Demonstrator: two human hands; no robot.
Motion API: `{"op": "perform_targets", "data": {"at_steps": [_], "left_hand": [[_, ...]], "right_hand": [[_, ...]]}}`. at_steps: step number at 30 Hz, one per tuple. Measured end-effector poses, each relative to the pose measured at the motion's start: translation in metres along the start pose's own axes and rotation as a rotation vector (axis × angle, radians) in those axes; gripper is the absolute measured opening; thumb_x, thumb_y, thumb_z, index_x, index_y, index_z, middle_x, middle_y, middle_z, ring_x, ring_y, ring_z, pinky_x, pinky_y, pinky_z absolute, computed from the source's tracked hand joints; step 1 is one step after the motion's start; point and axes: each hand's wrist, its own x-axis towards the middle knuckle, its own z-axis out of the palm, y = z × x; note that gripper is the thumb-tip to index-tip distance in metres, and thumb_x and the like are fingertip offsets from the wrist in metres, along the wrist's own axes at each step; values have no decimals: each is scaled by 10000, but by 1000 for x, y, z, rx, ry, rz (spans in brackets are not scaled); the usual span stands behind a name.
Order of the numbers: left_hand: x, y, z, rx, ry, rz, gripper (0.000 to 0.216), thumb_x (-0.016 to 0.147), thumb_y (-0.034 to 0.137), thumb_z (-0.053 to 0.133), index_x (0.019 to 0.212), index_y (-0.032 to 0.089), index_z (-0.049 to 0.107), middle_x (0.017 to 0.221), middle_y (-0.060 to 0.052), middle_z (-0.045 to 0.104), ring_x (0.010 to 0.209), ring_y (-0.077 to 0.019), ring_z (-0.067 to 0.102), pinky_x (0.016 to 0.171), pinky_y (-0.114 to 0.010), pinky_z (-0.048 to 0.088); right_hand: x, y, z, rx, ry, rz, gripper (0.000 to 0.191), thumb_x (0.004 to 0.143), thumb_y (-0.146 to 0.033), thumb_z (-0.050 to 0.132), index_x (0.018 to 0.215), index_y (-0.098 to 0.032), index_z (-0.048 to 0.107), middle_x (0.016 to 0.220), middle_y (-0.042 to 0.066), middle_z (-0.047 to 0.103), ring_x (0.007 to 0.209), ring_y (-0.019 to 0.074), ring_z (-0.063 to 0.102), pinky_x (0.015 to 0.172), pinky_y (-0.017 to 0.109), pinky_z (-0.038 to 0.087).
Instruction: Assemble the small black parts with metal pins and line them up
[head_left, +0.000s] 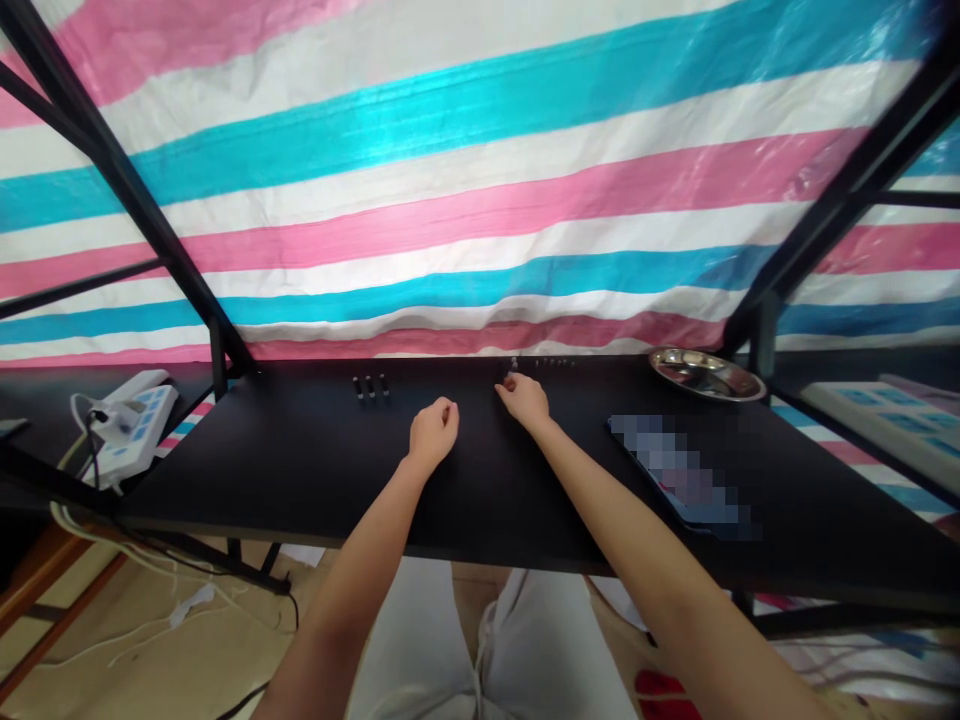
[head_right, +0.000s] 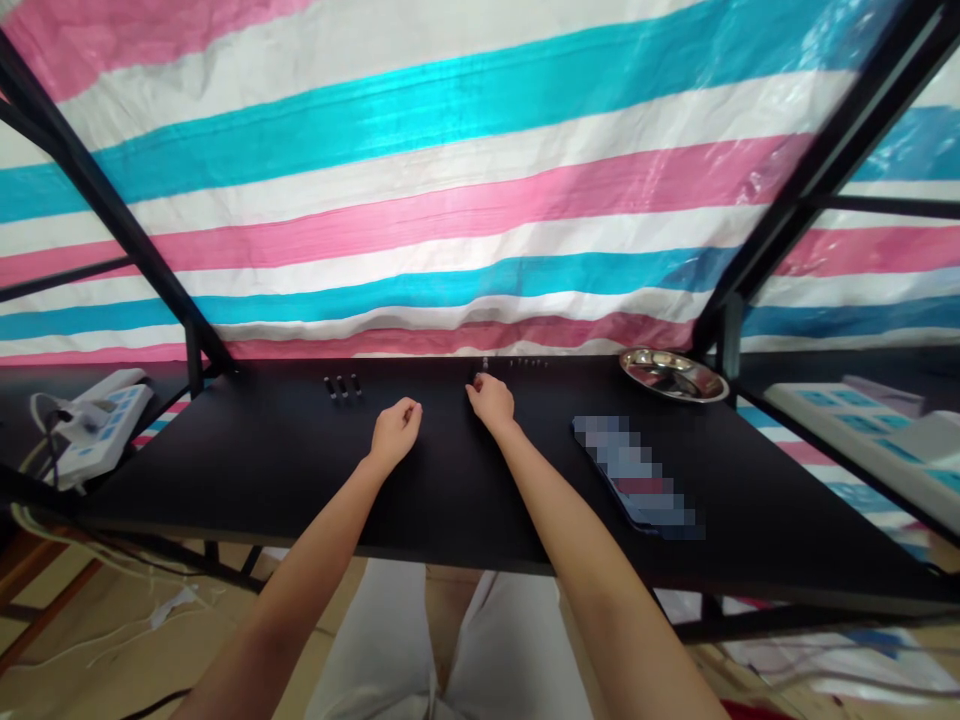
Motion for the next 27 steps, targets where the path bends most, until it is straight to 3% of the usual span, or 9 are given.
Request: {"op": "perform_targets", "data": {"at_steps": [8,14,21,27], "left_hand": [[0,1,0,3,-7,12,263,844,330,366,703,195,542,546,30,451,528,-102,420,564,-220,291],[0,0,1,-14,0,21,258,837,332,375,685,193,531,537,32,443,515,-98,409,547,-218,278],[1,-1,2,-30,-5,25,247,829,322,390,677,191,535,530,32,444,507,-95,406,546,-219,275],[1,-2,3,-41,-2,14,246,823,317,405,672,191,552,521,33,446,496,-93,403,543,-220,283]], "right_hand": [[7,-2,-2,-106,-101,37,183,781,-304,526,880,-181,620,890,77,660,862,208,597,690,280,421],[12,4,-12,-181,-182,53,174,764,-195,523,903,-158,622,939,112,654,898,224,602,712,280,425],[8,9,-15,-185,-146,162,225,761,-300,548,922,-183,653,953,122,657,906,257,611,713,312,440],[6,11,-12,-186,-114,154,235,756,-337,556,908,-196,667,936,107,665,902,255,613,729,323,446]]}}
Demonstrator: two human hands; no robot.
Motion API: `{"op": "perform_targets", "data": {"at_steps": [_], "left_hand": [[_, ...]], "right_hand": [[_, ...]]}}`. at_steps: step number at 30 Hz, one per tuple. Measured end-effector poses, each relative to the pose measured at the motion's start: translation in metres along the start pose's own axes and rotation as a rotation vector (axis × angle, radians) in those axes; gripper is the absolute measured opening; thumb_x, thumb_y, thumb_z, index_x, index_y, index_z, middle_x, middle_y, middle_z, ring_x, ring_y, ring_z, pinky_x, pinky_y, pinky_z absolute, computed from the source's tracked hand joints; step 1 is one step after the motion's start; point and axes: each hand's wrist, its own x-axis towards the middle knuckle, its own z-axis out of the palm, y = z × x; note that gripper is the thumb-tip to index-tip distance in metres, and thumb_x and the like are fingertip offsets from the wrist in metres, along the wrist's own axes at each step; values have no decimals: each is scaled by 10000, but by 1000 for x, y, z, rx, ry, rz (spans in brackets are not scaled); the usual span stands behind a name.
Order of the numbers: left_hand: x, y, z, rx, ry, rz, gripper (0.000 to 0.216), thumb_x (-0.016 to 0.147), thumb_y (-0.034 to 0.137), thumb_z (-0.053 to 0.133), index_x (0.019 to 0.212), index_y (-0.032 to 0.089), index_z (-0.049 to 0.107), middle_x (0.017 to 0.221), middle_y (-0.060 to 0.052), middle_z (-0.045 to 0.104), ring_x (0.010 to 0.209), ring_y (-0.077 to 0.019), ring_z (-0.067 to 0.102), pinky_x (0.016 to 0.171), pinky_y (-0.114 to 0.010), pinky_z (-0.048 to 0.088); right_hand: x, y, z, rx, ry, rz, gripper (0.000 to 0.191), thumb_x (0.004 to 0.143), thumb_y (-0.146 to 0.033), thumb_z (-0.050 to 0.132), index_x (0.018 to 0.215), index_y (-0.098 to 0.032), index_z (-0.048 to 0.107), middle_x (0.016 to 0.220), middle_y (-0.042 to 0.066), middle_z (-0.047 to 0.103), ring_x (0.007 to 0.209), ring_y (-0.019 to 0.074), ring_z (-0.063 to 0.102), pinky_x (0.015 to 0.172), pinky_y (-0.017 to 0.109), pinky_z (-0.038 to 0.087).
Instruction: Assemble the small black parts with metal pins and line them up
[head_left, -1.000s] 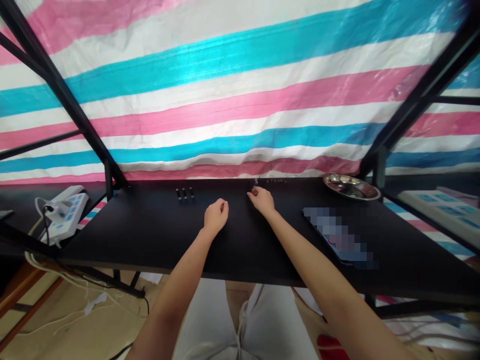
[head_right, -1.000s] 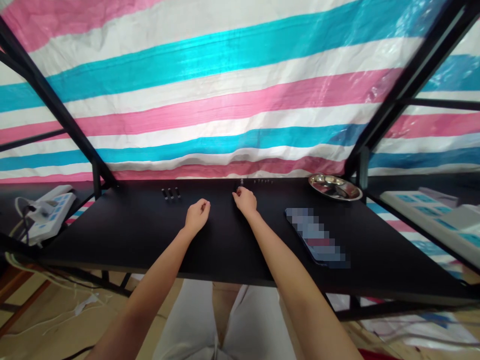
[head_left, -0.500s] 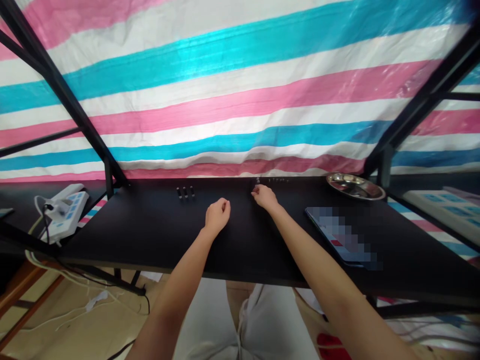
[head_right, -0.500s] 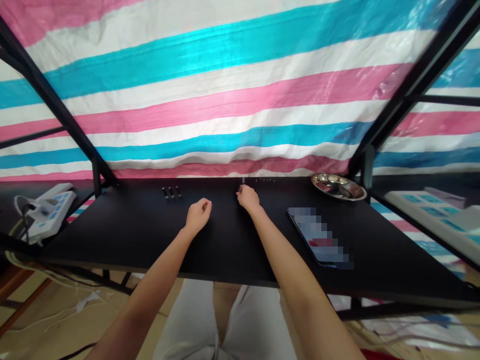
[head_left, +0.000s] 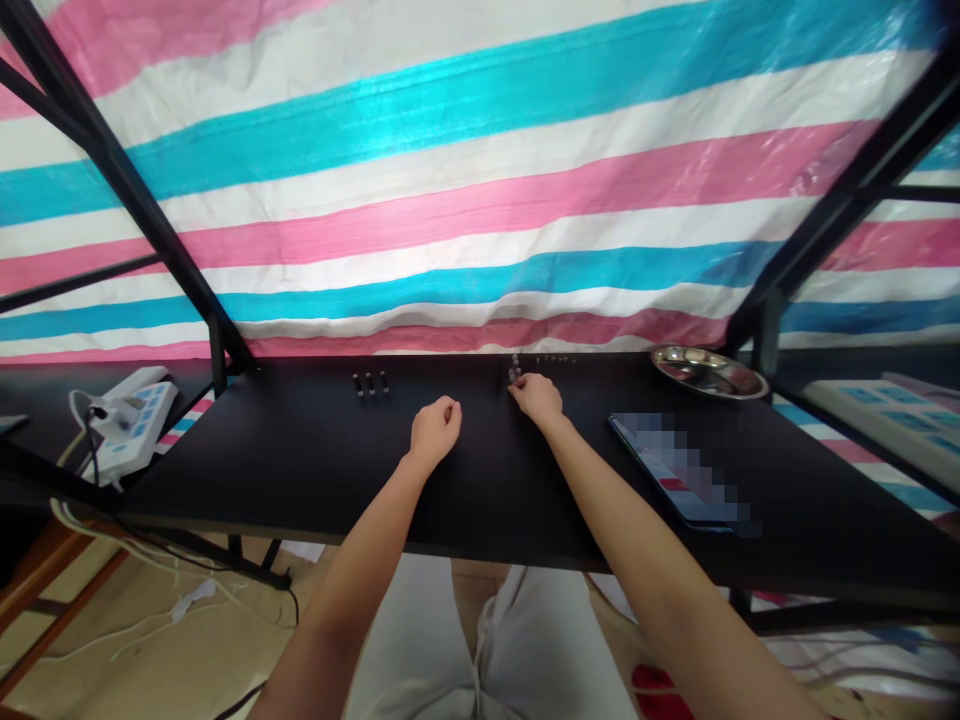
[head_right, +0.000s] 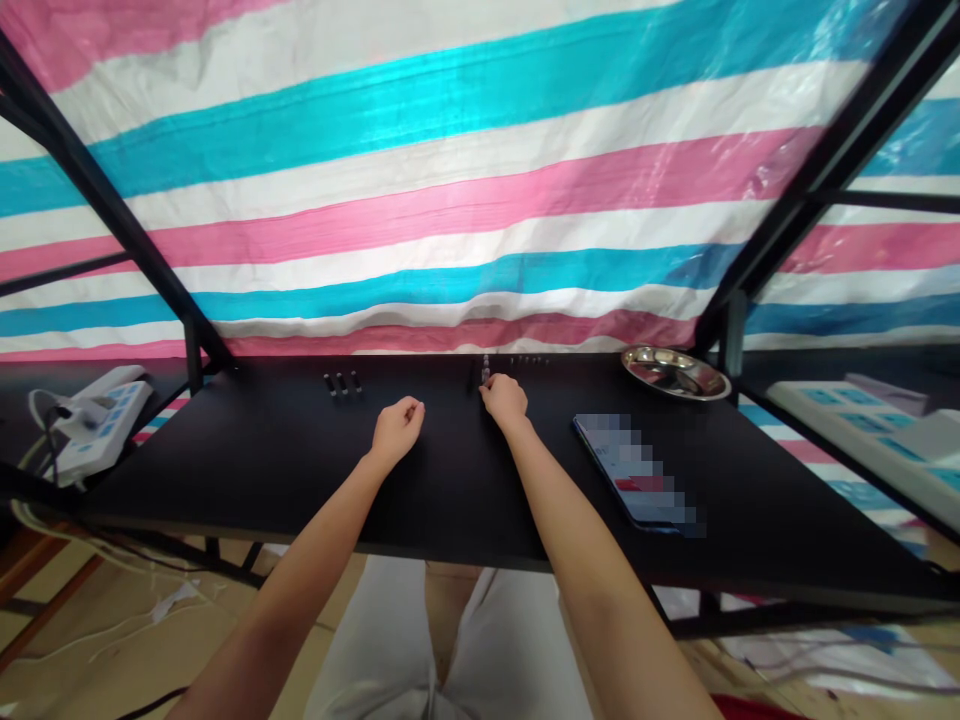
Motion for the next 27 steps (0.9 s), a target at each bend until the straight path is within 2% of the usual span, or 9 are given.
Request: {"op": "perform_targets", "data": {"at_steps": [5,7,8,11,13,16,19,24,27], "left_hand": [[3,-1,1,-65,65,-76,181,803,268,443,729,185,586,586,14,520,542,-98,452,577,-223,342],[5,-4,3,-166,129,-109,162,786,224,468,883,178,589,722,-12,588,594,-95,493,617,-223,382],[7,-6,3,-239,159,-138,230,779,205,478,991,175,564,805,-27,608,617,-92,510,632,-223,399],[13,-14,4,-485,244,-293,533,769,170,491,1283,193,348,1049,-77,593,680,-89,556,595,-205,429],[16,-18,3,-612,311,-390,686,762,146,488,1369,232,182,1199,-101,527,729,-94,577,521,-177,421],[21,-21,-2,-713,405,-455,797,748,108,482,1399,286,56,1341,-111,412,762,-94,591,444,-145,399],[26,-25,-5,-741,459,-488,843,733,85,498,1403,309,39,1375,-108,378,777,-95,598,425,-126,397],[33,-32,-5,-820,435,-535,899,696,80,552,1407,301,48,1367,-117,389,756,-99,613,412,-122,414],[36,-34,-5,-917,406,-527,931,690,71,563,1407,308,19,1401,-117,337,790,-114,621,443,-142,465]], "right_hand": [[-2,3,0,19,-12,-20,268,743,-330,575,955,-187,655,957,107,662,917,248,607,742,315,447],[-6,3,0,29,-15,-26,298,744,-323,575,992,-171,642,966,109,660,937,243,600,756,308,445],[-9,3,0,32,-13,-24,319,745,-320,572,1015,-160,631,972,112,657,948,242,596,763,306,443],[-21,2,-3,42,6,0,369,764,-315,540,1082,-135,594,991,118,650,962,242,588,774,311,439],[-31,0,-6,63,27,4,355,784,-317,506,1082,-143,590,986,109,653,946,238,592,763,311,438],[-45,-4,-10,97,44,-31,278,797,-314,479,999,-187,622,914,74,671,891,220,606,731,294,432],[-53,-7,-12,110,57,-73,230,804,-306,461,915,-214,641,853,55,675,838,205,611,698,278,422],[-59,-12,-14,123,114,-117,240,814,-305,431,858,-217,650,803,63,667,779,201,606,668,269,406],[-60,-13,-15,144,130,-139,252,815,-313,423,860,-215,650,781,63,663,755,197,600,654,264,398]]}}
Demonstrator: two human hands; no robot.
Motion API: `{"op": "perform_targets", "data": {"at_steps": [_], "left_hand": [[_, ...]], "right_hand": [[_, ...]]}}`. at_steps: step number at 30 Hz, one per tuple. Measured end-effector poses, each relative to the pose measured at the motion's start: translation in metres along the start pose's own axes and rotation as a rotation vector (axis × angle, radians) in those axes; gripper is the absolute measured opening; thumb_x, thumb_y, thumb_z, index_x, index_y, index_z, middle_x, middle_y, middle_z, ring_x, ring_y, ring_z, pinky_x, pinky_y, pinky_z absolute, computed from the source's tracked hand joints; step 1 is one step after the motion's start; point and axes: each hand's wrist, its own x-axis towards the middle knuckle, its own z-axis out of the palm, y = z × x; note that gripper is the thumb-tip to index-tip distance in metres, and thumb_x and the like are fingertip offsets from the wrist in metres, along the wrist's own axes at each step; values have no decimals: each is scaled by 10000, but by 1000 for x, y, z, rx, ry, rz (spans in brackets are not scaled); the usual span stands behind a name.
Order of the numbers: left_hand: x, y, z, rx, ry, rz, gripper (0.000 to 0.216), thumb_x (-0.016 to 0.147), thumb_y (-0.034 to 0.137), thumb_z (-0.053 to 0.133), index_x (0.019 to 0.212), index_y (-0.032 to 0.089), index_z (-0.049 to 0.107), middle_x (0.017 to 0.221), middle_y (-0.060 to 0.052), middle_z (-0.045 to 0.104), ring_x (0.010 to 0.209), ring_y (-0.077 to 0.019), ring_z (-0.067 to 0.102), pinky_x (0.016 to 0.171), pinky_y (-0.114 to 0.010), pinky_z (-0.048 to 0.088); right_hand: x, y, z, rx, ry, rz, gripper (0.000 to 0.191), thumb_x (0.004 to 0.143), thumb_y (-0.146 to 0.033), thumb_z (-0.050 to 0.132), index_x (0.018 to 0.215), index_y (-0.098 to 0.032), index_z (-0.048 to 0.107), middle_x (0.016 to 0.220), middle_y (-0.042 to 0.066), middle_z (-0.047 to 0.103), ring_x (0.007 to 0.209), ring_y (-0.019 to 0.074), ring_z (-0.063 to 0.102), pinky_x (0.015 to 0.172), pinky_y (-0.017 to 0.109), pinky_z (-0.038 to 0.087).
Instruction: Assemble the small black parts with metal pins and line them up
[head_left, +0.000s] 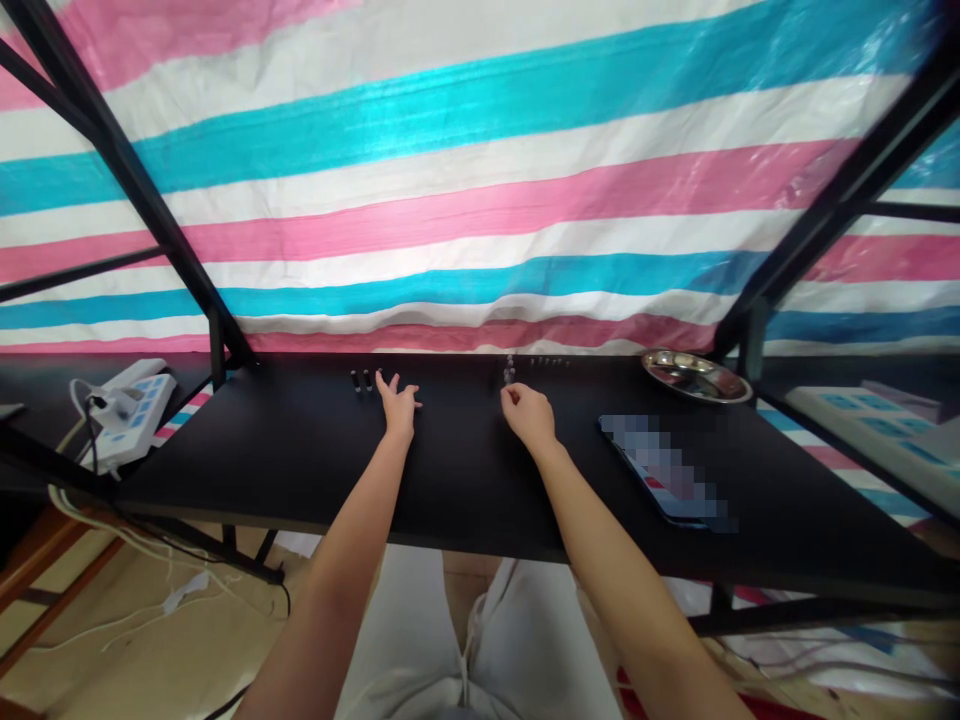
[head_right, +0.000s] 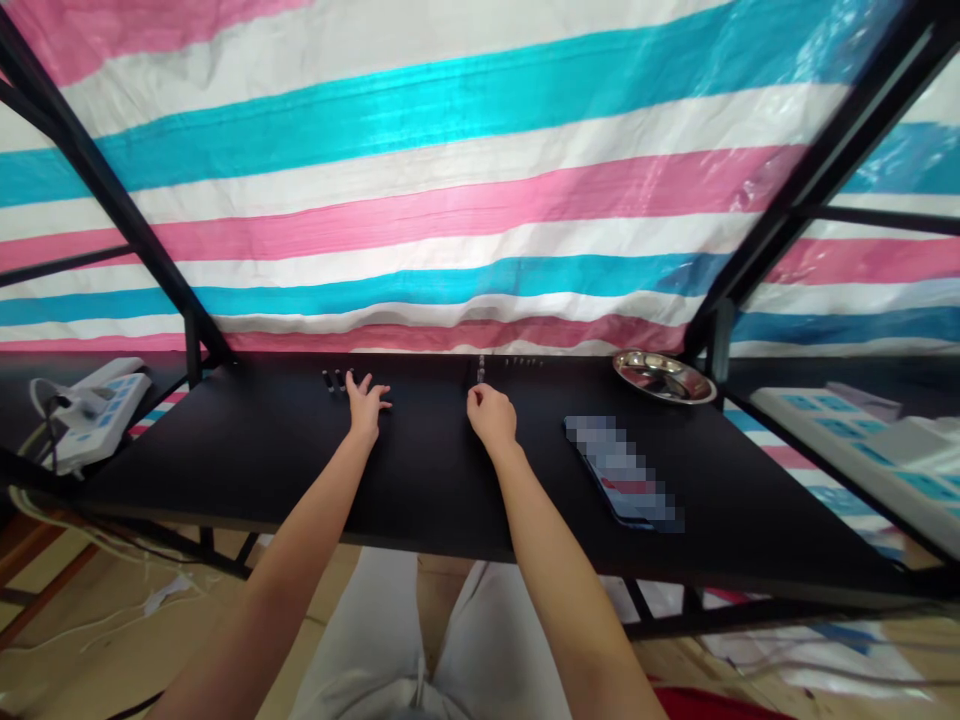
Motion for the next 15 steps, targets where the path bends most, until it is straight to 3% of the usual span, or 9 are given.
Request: {"op": "perform_targets", "data": {"at_steps": [9,13,15], "left_hand": [[12,6,-7,-205,-58,-105,942,746,29,501,1381,374,-104,1489,-98,102,984,-160,594,615,-231,556],[16,7,-9,-217,-74,-128,842,738,10,495,1397,309,65,1486,-105,119,1040,-179,567,652,-271,557],[14,7,-8,-204,-93,-129,686,747,33,516,1350,223,252,1446,-136,245,1028,-187,573,650,-274,549]], "right_hand": [[0,1,4,14,-16,-65,250,813,-310,418,846,-222,649,748,46,653,713,182,588,635,255,381],[0,1,4,22,-17,-80,243,809,-307,420,828,-223,647,731,39,647,696,180,585,632,256,380],[0,2,4,31,-12,-88,238,806,-305,424,824,-221,646,722,37,645,698,180,587,638,258,385]]}}
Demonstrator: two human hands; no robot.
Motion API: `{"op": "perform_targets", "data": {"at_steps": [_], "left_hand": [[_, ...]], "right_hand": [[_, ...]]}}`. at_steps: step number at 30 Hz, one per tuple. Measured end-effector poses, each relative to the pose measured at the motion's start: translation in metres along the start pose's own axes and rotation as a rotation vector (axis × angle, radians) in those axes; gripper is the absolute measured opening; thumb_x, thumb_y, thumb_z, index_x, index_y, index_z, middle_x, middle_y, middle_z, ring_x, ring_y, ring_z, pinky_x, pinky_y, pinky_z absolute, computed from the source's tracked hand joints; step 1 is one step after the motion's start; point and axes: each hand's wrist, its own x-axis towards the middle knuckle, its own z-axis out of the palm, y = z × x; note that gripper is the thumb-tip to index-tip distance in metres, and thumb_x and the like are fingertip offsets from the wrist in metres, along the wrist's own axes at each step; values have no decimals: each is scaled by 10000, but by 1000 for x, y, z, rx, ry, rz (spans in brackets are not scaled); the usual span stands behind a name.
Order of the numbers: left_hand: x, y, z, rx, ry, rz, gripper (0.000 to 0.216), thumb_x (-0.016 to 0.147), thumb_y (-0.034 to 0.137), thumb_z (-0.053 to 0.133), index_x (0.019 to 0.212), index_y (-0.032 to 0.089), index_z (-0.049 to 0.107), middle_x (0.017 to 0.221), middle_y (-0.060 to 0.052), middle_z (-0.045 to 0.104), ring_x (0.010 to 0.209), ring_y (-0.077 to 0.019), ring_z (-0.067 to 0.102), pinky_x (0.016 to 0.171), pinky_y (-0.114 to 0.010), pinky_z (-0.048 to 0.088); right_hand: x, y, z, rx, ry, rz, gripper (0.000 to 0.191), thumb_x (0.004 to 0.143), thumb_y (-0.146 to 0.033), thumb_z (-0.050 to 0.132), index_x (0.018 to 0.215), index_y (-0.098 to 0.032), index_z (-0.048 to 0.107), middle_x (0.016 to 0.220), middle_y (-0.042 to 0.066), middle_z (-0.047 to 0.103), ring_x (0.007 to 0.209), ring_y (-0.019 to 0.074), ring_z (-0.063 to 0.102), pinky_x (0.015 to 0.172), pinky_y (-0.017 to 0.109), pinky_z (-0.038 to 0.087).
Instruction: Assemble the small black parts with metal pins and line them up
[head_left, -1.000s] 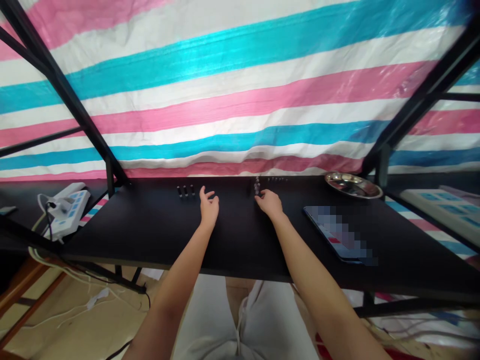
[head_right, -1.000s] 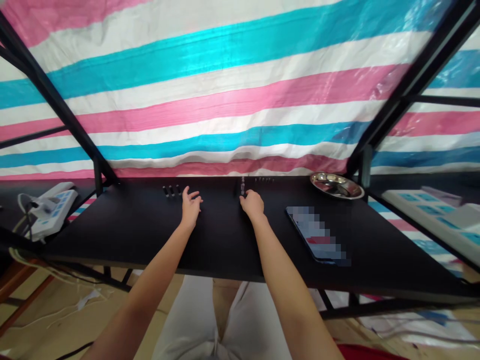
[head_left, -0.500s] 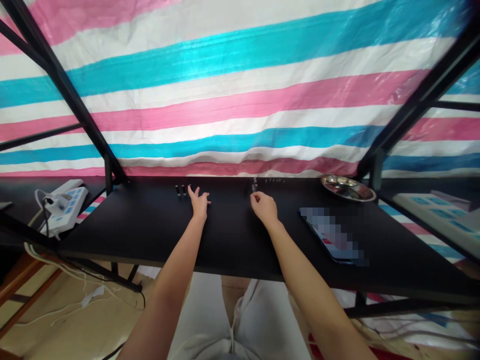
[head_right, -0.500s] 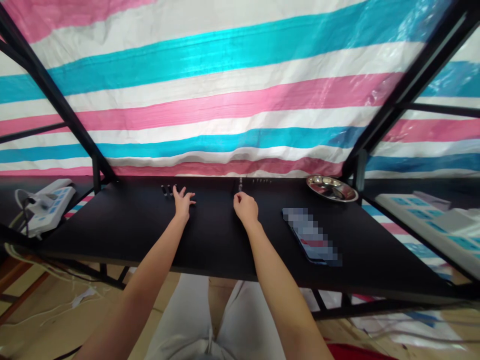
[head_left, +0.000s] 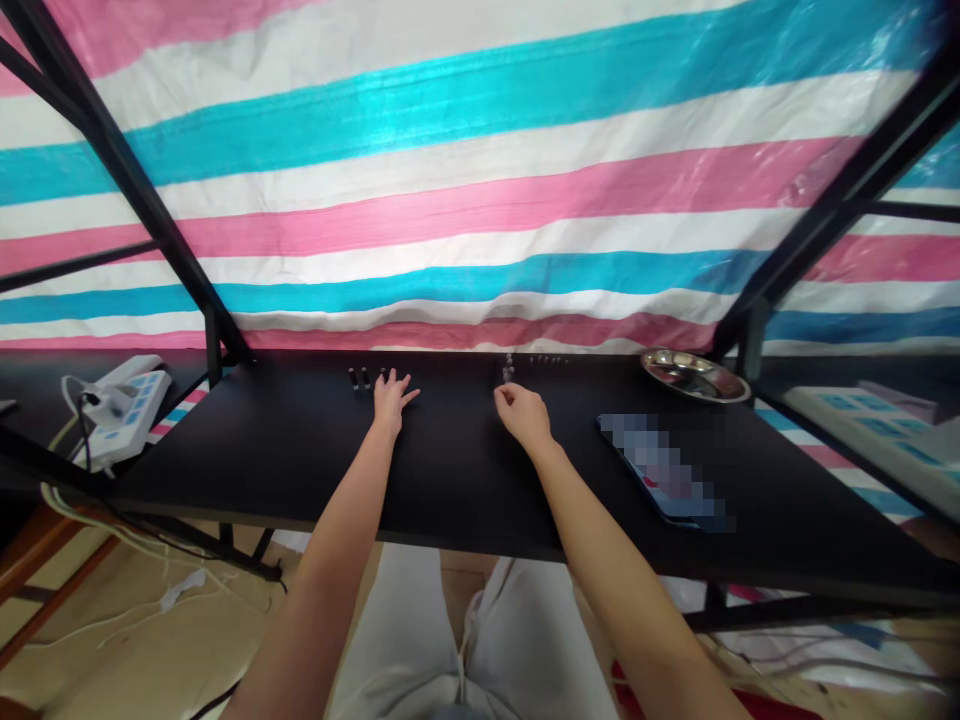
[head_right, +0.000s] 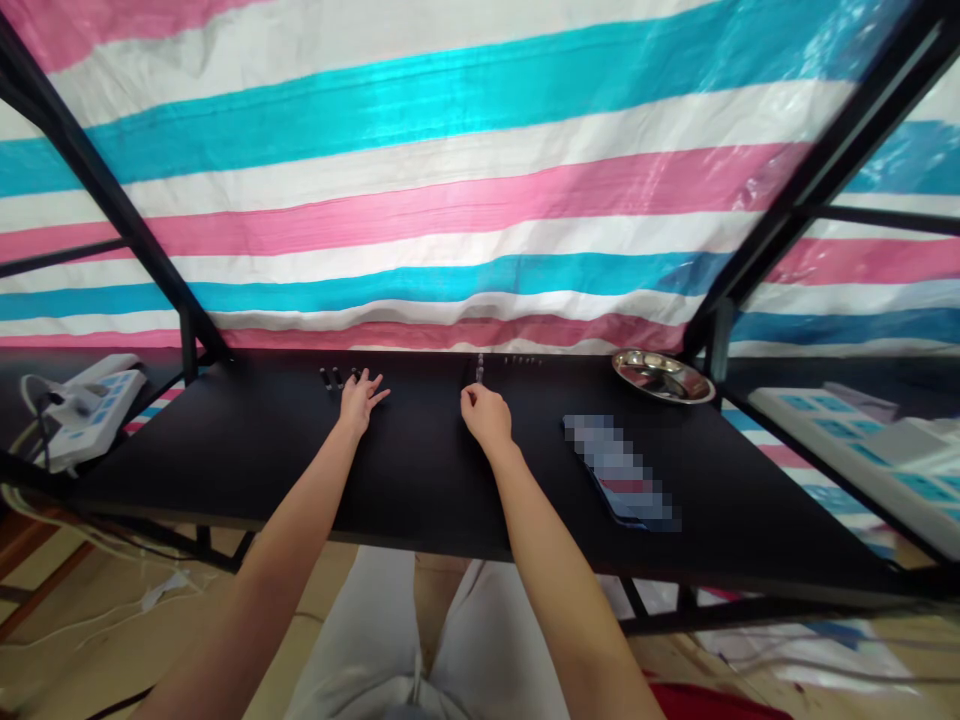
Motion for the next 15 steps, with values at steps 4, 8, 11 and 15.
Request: {"op": "perform_targets", "data": {"at_steps": [4,8,11,15], "left_hand": [[-11,1,5,80,-84,-32,264,785,207,574,1018,87,541,1080,-171,609,819,-159,635,580,-218,499],[-27,2,10,132,-303,-84,264,774,327,592,866,79,597,665,-58,623,501,-67,534,475,-179,390],[-38,2,12,106,-510,-127,307,723,307,651,949,101,619,598,8,551,438,-29,430,473,-191,342],[-45,1,11,101,-658,-180,349,677,278,689,984,122,632,617,21,524,464,-24,416,493,-200,319]], "right_hand": [[-1,-1,0,71,-14,-50,224,796,-310,445,827,-217,646,722,32,644,704,174,589,666,262,406],[-5,-9,8,314,-69,-168,242,796,-356,462,854,-199,636,723,27,638,665,148,577,683,270,432],[-9,-18,18,592,-158,-153,335,801,-431,454,976,-181,591,744,26,625,620,126,561,622,266,448],[-11,-27,29,893,-269,-74,426,787,-520,439,1043,-191,530,760,9,605,539,98,533,488,236,412]]}}
